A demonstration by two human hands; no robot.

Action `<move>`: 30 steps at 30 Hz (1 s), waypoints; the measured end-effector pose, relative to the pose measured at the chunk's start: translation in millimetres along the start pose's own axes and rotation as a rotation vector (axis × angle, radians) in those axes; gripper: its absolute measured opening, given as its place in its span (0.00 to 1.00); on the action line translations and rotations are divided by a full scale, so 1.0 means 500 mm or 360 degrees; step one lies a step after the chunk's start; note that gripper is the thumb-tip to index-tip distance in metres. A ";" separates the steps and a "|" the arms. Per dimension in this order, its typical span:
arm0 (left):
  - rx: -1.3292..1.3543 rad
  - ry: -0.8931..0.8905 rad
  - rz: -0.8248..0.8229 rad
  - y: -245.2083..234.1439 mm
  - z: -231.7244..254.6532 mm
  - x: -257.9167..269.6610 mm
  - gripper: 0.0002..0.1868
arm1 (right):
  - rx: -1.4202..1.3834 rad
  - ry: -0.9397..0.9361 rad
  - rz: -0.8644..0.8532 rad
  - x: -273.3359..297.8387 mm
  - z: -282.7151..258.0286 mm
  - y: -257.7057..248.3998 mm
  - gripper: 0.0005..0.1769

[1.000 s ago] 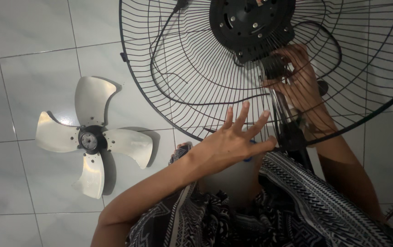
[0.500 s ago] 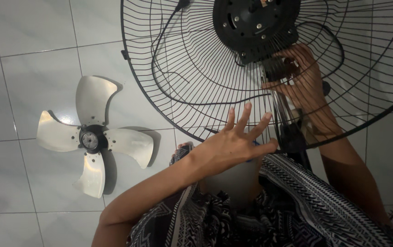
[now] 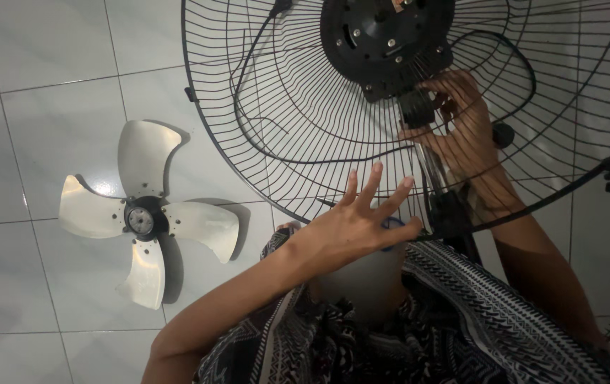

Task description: The person assembles a standing fan by hand. They attach the motor housing to the stand, secure the rear cage, and then mount the fan blades onto the motor shaft.

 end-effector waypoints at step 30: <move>-0.0030 -0.0009 0.0107 0.024 -0.003 -0.008 0.36 | 0.0845 -0.0293 0.0250 0.043 -0.073 0.021 0.16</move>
Point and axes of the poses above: each hand's wrist, its own x-axis away from the middle knuckle, its own y-axis out of the palm, z = x × y, the point moved 7 cm from there along -x, towards the middle knuckle, and after that the axes turned 15 degrees about -z, right-handed, at the moved point
